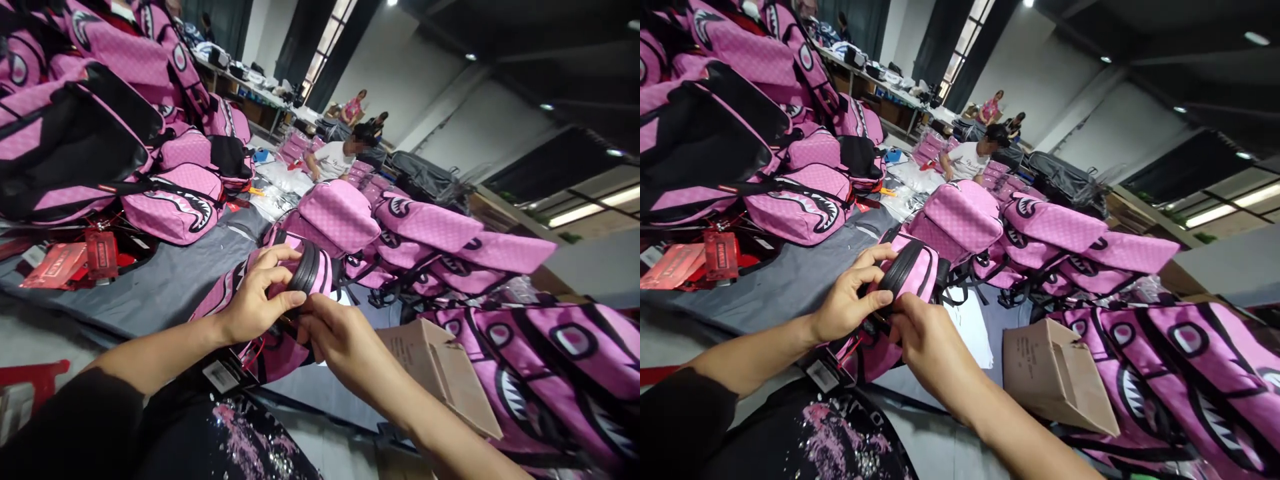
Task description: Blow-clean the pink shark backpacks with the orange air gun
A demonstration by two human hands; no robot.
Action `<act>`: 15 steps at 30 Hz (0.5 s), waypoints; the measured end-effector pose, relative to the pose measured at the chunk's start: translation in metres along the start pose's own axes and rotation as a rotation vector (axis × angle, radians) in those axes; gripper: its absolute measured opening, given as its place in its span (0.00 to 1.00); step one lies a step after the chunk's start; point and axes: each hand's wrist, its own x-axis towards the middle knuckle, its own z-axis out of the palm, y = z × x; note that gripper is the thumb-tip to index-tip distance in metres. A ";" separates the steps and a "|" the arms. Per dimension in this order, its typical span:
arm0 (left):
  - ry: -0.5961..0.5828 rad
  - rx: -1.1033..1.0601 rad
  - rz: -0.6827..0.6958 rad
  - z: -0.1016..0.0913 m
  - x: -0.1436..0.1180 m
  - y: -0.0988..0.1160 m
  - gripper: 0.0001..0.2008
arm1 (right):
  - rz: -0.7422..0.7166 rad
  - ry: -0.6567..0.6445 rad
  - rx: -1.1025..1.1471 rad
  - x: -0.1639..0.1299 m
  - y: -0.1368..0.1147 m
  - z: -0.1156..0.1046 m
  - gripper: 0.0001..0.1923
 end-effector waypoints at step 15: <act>0.021 0.518 0.381 0.015 0.018 -0.003 0.07 | -0.213 0.805 0.157 -0.011 0.125 0.013 0.16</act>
